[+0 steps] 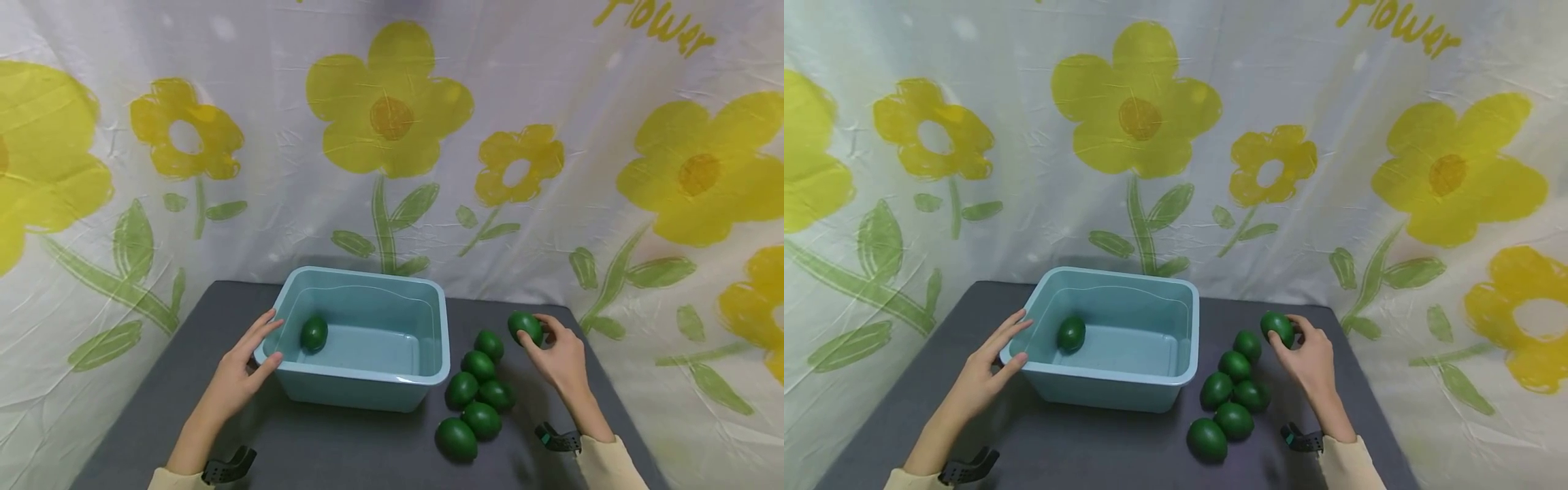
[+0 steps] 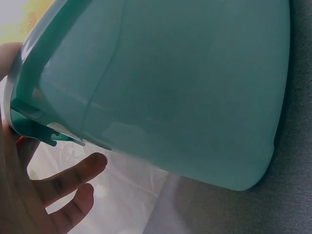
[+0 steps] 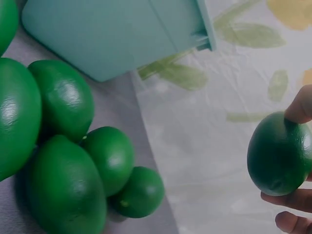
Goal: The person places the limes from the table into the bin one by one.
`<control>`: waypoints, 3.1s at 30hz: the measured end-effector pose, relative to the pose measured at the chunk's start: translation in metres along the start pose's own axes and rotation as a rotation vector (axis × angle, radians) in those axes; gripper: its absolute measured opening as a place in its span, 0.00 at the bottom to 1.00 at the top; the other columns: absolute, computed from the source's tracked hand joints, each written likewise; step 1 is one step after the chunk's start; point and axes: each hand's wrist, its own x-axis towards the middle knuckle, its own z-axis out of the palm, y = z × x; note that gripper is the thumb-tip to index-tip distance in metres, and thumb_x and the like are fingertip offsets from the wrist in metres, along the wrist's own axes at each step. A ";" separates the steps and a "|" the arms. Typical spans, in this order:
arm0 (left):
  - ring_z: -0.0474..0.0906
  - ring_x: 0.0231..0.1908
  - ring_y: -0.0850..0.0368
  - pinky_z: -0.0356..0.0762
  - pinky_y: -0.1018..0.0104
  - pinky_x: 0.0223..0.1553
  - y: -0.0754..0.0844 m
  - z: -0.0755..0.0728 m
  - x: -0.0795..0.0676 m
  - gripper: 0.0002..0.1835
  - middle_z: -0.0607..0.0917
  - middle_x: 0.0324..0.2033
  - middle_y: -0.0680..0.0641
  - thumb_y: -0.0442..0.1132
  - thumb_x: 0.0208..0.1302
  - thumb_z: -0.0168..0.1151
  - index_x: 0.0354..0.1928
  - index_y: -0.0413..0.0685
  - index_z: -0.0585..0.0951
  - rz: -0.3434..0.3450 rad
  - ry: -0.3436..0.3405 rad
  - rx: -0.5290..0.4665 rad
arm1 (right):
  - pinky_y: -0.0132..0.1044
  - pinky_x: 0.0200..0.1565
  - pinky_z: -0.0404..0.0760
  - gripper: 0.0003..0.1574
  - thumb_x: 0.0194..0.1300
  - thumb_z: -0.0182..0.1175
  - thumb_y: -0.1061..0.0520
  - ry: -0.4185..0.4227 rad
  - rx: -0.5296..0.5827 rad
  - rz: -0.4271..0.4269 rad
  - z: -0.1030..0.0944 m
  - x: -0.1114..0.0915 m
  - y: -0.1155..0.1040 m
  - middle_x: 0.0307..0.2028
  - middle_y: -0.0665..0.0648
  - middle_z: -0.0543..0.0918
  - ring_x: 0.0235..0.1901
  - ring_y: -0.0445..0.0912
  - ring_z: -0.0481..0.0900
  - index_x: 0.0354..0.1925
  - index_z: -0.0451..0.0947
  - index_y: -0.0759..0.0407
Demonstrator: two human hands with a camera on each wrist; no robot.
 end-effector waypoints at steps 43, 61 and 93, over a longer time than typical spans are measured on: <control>0.74 0.47 0.62 0.76 0.67 0.33 -0.003 0.001 0.000 0.33 0.65 0.81 0.47 0.37 0.73 0.66 0.78 0.54 0.72 0.008 0.002 0.005 | 0.50 0.40 0.71 0.26 0.70 0.70 0.51 0.083 0.183 -0.031 0.029 0.026 -0.054 0.40 0.66 0.86 0.39 0.56 0.77 0.61 0.83 0.62; 0.74 0.50 0.64 0.76 0.67 0.33 -0.005 0.001 -0.003 0.32 0.64 0.81 0.46 0.38 0.75 0.65 0.78 0.53 0.71 0.012 0.002 -0.002 | 0.51 0.42 0.74 0.24 0.68 0.71 0.53 0.089 0.234 -0.065 0.044 0.027 -0.078 0.40 0.65 0.88 0.39 0.59 0.80 0.58 0.85 0.62; 0.73 0.62 0.43 0.77 0.64 0.35 -0.001 -0.001 -0.001 0.33 0.63 0.81 0.46 0.38 0.73 0.66 0.78 0.55 0.72 -0.004 -0.006 0.005 | 0.53 0.44 0.73 0.26 0.65 0.73 0.50 0.049 0.294 -0.141 0.062 0.032 -0.102 0.38 0.63 0.87 0.38 0.57 0.79 0.57 0.86 0.61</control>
